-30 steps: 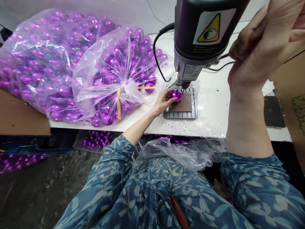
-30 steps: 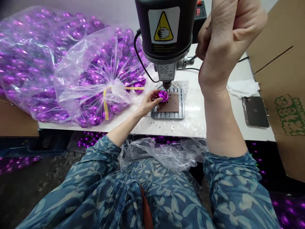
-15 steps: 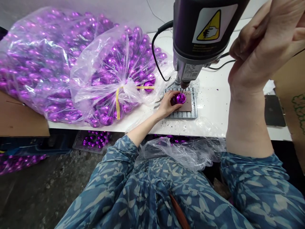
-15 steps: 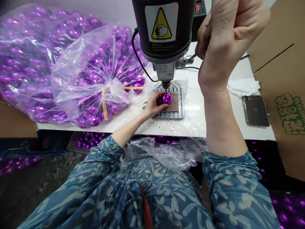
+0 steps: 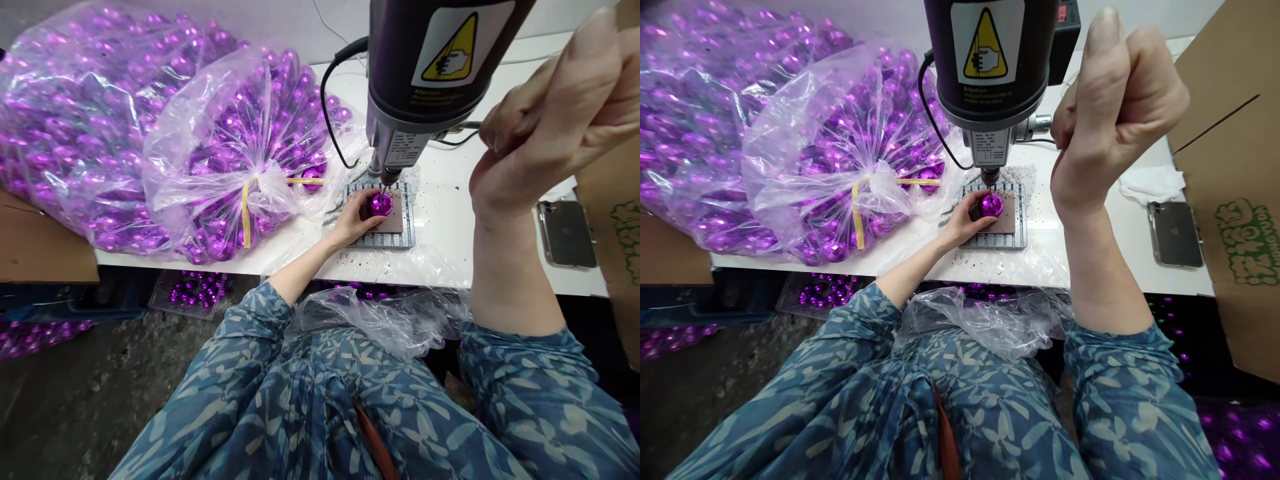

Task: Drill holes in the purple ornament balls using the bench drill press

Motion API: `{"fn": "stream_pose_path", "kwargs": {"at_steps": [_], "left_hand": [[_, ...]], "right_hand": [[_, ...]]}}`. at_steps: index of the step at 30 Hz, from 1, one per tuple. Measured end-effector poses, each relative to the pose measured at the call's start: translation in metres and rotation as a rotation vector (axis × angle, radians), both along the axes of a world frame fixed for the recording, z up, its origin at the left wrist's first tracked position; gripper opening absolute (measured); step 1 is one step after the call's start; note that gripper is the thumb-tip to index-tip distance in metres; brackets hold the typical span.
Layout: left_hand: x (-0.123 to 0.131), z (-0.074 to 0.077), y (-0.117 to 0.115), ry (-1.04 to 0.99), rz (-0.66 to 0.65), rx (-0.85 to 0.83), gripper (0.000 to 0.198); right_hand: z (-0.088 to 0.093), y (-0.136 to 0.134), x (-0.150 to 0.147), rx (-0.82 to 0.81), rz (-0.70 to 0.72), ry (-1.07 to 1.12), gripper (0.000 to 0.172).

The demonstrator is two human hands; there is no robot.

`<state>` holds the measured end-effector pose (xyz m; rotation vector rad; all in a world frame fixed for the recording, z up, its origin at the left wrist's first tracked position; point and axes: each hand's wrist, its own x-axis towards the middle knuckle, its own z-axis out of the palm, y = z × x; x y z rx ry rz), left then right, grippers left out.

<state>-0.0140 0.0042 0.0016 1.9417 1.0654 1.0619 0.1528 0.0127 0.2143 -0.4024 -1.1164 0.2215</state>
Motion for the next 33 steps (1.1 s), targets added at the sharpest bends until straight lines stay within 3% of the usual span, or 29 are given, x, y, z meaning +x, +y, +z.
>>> {"fn": "stream_pose_path", "kwargs": {"at_steps": [10, 16, 22, 33], "left_hand": [[0.0, 0.002, 0.001, 0.051, 0.009, 0.027, 0.059], [0.0, 0.006, -0.002, 0.064, 0.021, 0.007, 0.059], [0.0, 0.007, -0.002, 0.09, 0.022, 0.032, 0.059], [0.002, 0.007, -0.003, 0.059, 0.04, 0.01, 0.057]], "right_hand": [[-0.015, -0.004, 0.002, -0.004, -0.004, -0.034, 0.068], [-0.026, -0.003, 0.0, 0.075, 0.0, 0.036, 0.071], [-0.042, 0.004, 0.003, 0.185, -0.027, 0.111, 0.085], [-0.063, 0.014, 0.01, 0.178, -0.13, 0.103, 0.08]]}}
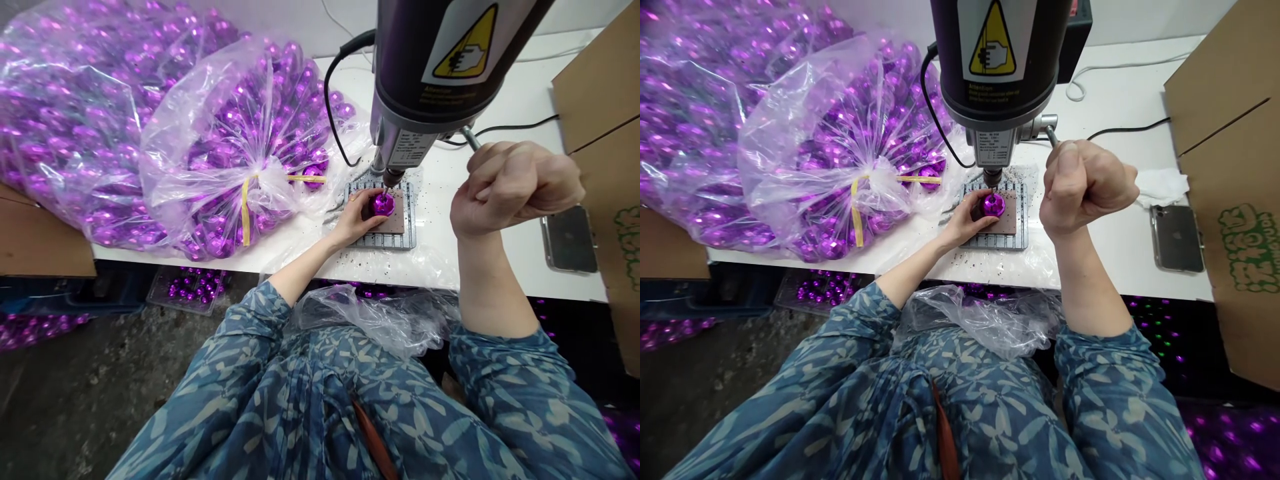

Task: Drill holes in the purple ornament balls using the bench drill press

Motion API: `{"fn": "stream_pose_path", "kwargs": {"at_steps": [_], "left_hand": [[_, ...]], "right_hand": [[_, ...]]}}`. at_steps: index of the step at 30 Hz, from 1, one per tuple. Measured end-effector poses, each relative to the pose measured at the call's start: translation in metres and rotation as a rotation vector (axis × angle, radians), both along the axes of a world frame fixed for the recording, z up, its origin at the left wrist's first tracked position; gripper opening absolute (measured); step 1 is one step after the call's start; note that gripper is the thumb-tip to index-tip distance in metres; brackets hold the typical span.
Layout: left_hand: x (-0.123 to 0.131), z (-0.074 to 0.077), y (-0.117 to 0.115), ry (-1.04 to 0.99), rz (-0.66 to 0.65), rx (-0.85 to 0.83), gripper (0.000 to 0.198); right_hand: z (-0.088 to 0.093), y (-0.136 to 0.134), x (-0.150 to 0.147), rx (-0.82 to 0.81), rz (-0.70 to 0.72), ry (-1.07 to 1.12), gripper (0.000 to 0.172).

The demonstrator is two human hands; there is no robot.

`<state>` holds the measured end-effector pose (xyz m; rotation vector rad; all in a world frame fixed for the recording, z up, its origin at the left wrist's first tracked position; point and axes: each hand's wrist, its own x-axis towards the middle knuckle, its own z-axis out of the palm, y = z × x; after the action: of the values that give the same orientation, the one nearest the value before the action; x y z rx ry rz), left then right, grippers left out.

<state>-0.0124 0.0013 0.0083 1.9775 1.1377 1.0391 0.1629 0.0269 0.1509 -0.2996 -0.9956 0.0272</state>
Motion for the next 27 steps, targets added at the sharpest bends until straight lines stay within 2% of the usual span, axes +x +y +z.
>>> {"fn": "stream_pose_path", "kwargs": {"at_steps": [6, 8, 10, 14, 16, 18, 20, 24, 26, 27], "left_hand": [[0.0, 0.002, -0.002, -0.01, -0.003, -0.008, 0.057], [0.001, 0.002, -0.002, -0.011, 0.001, -0.006, 0.057], [0.002, 0.001, -0.001, -0.021, 0.004, -0.004, 0.056], [0.005, 0.0, -0.005, -0.104, 0.082, 0.019, 0.056], [0.005, 0.001, -0.018, -0.132, 0.195, 0.062, 0.058], [0.004, 0.0, -0.041, -0.113, 0.262, 0.123, 0.059], [0.0, -0.003, -0.073, -0.059, 0.169, 0.165, 0.058], [-0.01, -0.016, -0.145, 0.22, -0.272, 0.197, 0.056], [-0.015, -0.02, -0.166, 0.397, -0.376, 0.257, 0.06], [-0.017, -0.02, -0.169, 0.443, -0.397, 0.288, 0.061]], "right_hand": [[-0.015, 0.003, 0.004, 0.016, -0.026, -0.056, 0.084], [-0.01, 0.0, 0.002, -0.007, -0.016, -0.072, 0.084], [0.007, -0.005, -0.002, -0.045, 0.008, -0.069, 0.082], [0.062, -0.006, -0.011, -0.197, 0.113, -0.082, 0.08], [0.082, -0.002, -0.013, -0.278, 0.159, -0.103, 0.081], [0.089, 0.004, -0.012, -0.327, 0.152, -0.126, 0.079], [0.086, 0.009, -0.01, -0.319, 0.138, -0.134, 0.075], [0.077, 0.014, -0.006, -0.287, 0.175, -0.094, 0.075], [0.076, 0.013, -0.006, -0.306, 0.148, -0.081, 0.076], [0.076, 0.012, -0.007, -0.316, 0.136, -0.08, 0.075]]}}
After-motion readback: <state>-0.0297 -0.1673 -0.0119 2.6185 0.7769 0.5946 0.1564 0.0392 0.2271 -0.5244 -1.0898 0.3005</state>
